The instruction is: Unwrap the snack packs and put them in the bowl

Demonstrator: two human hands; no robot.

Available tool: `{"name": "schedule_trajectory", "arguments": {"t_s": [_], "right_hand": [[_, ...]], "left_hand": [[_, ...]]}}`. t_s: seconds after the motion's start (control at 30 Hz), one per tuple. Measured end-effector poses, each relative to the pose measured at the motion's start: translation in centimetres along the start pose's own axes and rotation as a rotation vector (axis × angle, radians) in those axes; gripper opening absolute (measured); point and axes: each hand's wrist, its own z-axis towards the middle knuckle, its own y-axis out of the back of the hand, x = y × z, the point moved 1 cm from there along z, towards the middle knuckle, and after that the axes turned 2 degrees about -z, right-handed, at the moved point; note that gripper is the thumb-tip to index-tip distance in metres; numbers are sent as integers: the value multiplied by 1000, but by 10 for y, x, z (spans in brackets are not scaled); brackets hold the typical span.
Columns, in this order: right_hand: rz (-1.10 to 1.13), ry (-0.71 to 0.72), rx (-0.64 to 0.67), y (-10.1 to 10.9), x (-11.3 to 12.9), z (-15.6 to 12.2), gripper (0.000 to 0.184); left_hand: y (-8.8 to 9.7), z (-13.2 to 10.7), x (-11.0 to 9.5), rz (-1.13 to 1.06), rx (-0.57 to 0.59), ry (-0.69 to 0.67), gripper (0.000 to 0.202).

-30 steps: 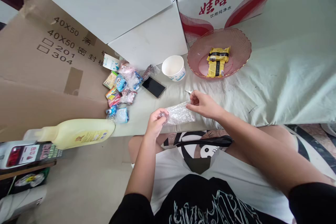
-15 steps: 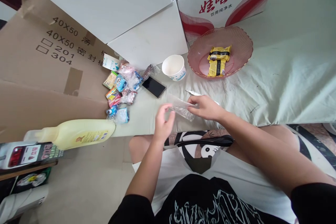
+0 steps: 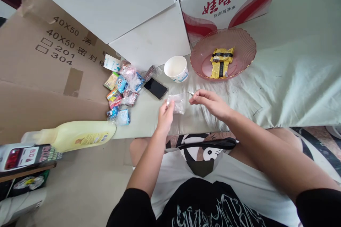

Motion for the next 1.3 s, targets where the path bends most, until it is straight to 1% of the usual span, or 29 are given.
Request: {"name": "schedule_trajectory", "arguments": {"t_s": [0.07, 0.1, 0.13, 0.17, 0.23, 0.27, 0.3, 0.37, 0.43, 0.5, 0.6, 0.63, 0.67, 0.7, 0.8, 0.83, 0.87, 0.9, 1.0, 1.1, 1.2, 1.3], "right_hand": [[-10, -41, -74, 3, -3, 2, 25], [-35, -53, -94, 4, -3, 3, 24], [-67, -60, -106, 5, -4, 4, 24], [-98, -64, -109, 6, -4, 4, 24], [-158, -67, -102, 5, -3, 5, 24], [-184, -66, -93, 5, -1, 5, 24], [-205, -64, -81, 4, 0, 5, 23], [-239, -61, -56, 4, 2, 7, 21], [-267, -67, -40, 4, 4, 9, 20], [-287, -81, -41, 6, 4, 12, 20], [-306, -97, -53, 11, 2, 16, 19], [-310, -96, -57, 13, 1, 17, 19], [-313, -94, -60, 14, 1, 17, 19], [-316, -92, -62, 15, 0, 18, 19], [-326, -85, -65, 15, 0, 19, 18], [-333, -84, -64, 15, 0, 20, 18], [-341, -86, -63, 14, 0, 20, 17], [-350, -89, -61, 13, 0, 20, 17], [-365, -102, -56, 11, 0, 19, 16], [-356, -93, -65, 12, -2, 19, 16], [-352, -82, -77, 15, -4, 19, 17], [-352, -75, -82, 17, -4, 20, 17]], "left_hand": [[3, 22, -12, 107, -60, -135, 34], [4, 34, -19, 185, -78, -206, 26], [4, 47, -28, 309, -97, -277, 20], [3, 60, -38, 482, -83, -348, 22], [-2, 86, -59, 808, 14, -496, 32], [-5, 99, -69, 912, 33, -568, 32], [-8, 111, -78, 983, 26, -625, 31], [-17, 135, -93, 1073, -2, -666, 30], [-30, 155, -101, 1100, 11, -666, 31], [-43, 166, -105, 1061, 74, -654, 31], [-54, 164, -107, 974, 236, -570, 32], [-54, 160, -108, 957, 274, -533, 33], [-52, 155, -111, 947, 278, -510, 34], [-49, 151, -115, 942, 238, -509, 35], [-43, 148, -127, 971, 7, -587, 38], [-43, 150, -128, 1002, -27, -602, 37], [-46, 154, -128, 1048, -24, -601, 34], [-51, 160, -126, 1106, 14, -578, 29], [-70, 182, -115, 1312, 114, -443, 12], [-91, 201, -104, 1438, 176, -291, 11], [-108, 210, -97, 1451, 210, -192, 12], [-122, 208, -89, 1373, 306, -86, 14]]}}
